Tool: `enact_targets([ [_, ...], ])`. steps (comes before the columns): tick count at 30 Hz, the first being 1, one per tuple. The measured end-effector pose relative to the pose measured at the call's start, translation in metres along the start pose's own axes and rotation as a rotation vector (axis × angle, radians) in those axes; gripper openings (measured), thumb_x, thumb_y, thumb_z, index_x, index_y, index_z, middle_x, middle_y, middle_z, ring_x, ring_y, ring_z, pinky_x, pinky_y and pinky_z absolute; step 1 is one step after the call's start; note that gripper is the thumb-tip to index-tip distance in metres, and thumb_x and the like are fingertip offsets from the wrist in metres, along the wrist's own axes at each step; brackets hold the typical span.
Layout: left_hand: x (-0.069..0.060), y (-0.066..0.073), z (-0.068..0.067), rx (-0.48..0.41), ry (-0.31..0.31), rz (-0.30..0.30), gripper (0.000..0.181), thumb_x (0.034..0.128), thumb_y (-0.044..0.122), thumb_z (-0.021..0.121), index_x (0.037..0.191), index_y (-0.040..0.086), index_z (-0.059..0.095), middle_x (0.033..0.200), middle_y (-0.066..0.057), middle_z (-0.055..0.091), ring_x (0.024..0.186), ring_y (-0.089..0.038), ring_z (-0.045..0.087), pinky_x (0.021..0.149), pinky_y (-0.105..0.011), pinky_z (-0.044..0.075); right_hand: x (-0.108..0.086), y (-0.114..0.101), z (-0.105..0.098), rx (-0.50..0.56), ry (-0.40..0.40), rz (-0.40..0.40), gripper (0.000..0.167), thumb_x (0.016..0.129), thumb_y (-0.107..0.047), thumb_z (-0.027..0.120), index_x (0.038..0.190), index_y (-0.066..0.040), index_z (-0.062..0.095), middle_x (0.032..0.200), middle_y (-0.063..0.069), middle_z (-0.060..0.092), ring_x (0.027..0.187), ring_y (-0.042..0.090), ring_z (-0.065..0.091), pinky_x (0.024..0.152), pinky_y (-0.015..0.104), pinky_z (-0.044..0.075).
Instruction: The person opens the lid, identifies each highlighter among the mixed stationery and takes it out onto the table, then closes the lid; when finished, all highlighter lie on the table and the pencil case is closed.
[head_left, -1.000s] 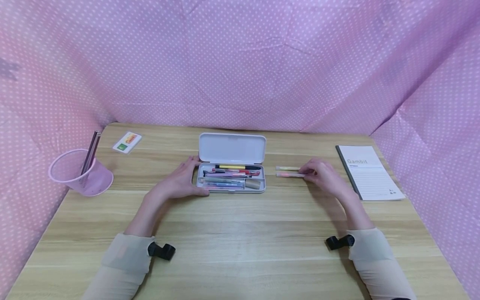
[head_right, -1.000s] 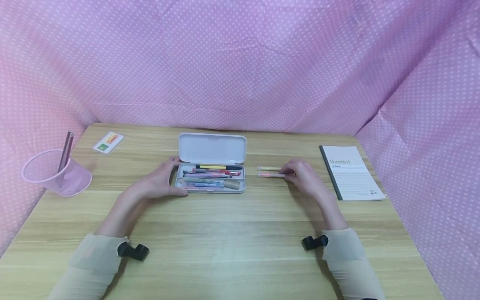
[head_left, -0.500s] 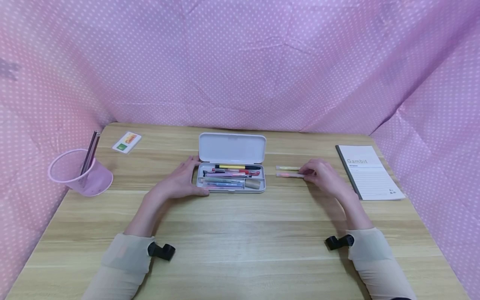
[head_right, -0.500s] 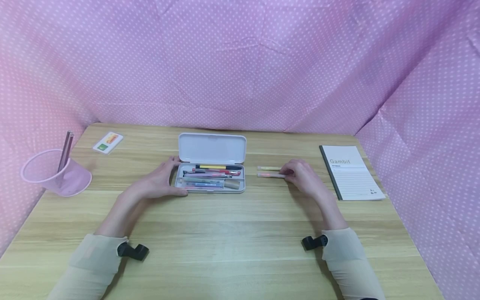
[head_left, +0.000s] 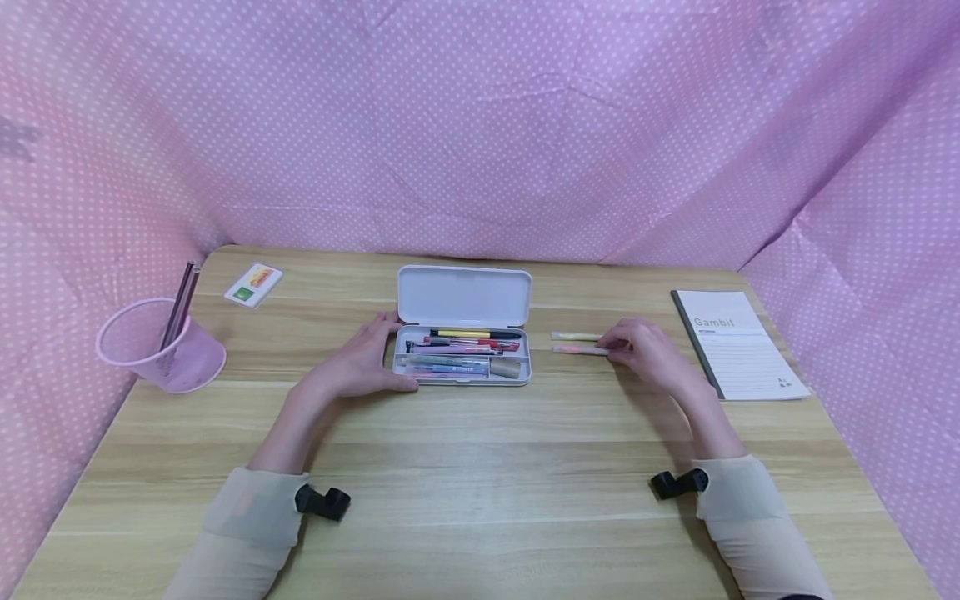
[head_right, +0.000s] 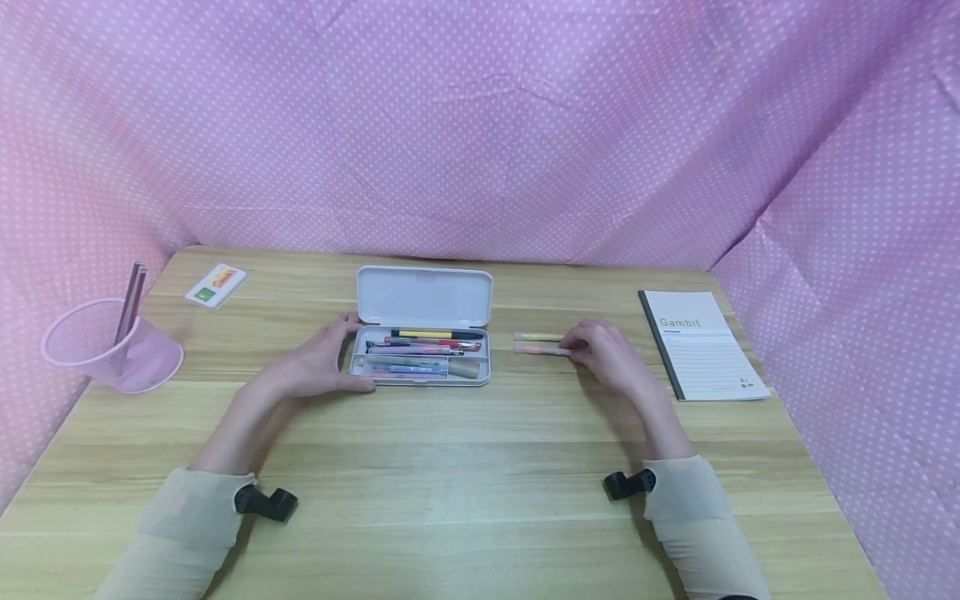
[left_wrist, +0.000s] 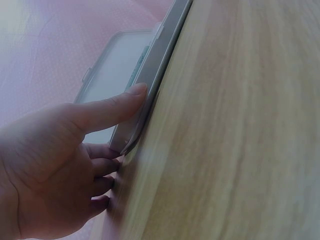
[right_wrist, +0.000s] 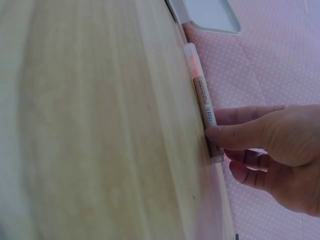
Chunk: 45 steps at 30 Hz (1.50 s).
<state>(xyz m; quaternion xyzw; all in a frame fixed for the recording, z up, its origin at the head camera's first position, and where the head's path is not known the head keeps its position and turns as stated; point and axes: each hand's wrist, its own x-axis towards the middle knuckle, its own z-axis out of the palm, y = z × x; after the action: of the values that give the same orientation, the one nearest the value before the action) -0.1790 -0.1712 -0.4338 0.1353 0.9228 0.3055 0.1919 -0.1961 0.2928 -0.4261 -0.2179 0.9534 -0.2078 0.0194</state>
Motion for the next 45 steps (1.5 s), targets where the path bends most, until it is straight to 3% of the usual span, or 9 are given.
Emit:
enact_targets([
  [15, -0.001, 0.001, 0.0, -0.006, 0.004, 0.009, 0.102, 0.0805, 0.05, 0.084, 0.156, 0.005, 0.032, 0.174, -0.021, 0.006, 0.16, -0.048, 0.001, 0.129, -0.066, 0.01, 0.0, -0.002, -0.002, 0.01, 0.0, 0.004, 0.021, 0.086, 0.003, 0.076, 0.104, -0.006, 0.078, 0.099, 0.011, 0.075, 0.091, 0.026, 0.069, 0.081, 0.046, 0.059],
  [22, 0.001, 0.002, 0.001, -0.016, 0.003, 0.018, 0.103, 0.0803, 0.05, 0.084, 0.156, 0.005, 0.032, 0.174, -0.02, 0.007, 0.16, -0.046, 0.001, 0.129, -0.066, 0.01, 0.004, -0.01, -0.002, 0.039, 0.041, 0.014, 0.019, 0.089, -0.006, 0.077, 0.108, -0.008, 0.078, 0.102, 0.009, 0.077, 0.093, 0.025, 0.072, 0.085, 0.046, 0.061],
  [31, 0.0, -0.001, 0.0, -0.009, 0.004, 0.006, 0.101, 0.0804, 0.051, 0.084, 0.155, 0.006, 0.034, 0.174, -0.02, 0.007, 0.16, -0.047, 0.001, 0.129, -0.066, 0.01, 0.029, -0.059, 0.006, 0.187, 0.074, -0.009, 0.034, 0.094, -0.014, 0.074, 0.127, -0.006, 0.07, 0.122, 0.015, 0.071, 0.105, 0.031, 0.071, 0.091, 0.047, 0.062],
  [38, -0.002, -0.001, 0.0, -0.007, 0.008, 0.004, 0.101, 0.0802, 0.051, 0.084, 0.155, 0.006, 0.034, 0.174, -0.019, 0.008, 0.16, -0.047, 0.001, 0.129, -0.066, 0.01, 0.055, -0.105, 0.027, 0.307, 0.061, -0.119, 0.038, 0.094, -0.01, 0.073, 0.131, -0.005, 0.067, 0.13, 0.015, 0.069, 0.114, 0.032, 0.069, 0.093, 0.042, 0.063],
  [45, -0.001, 0.001, 0.001, -0.01, 0.001, 0.0, 0.102, 0.0795, 0.051, 0.085, 0.155, 0.007, 0.034, 0.174, -0.019, 0.007, 0.16, -0.047, 0.0, 0.129, -0.066, 0.009, 0.076, -0.139, 0.048, 0.249, -0.001, -0.212, 0.038, 0.096, -0.016, 0.073, 0.132, -0.007, 0.068, 0.125, 0.012, 0.072, 0.114, 0.026, 0.068, 0.099, 0.042, 0.059],
])
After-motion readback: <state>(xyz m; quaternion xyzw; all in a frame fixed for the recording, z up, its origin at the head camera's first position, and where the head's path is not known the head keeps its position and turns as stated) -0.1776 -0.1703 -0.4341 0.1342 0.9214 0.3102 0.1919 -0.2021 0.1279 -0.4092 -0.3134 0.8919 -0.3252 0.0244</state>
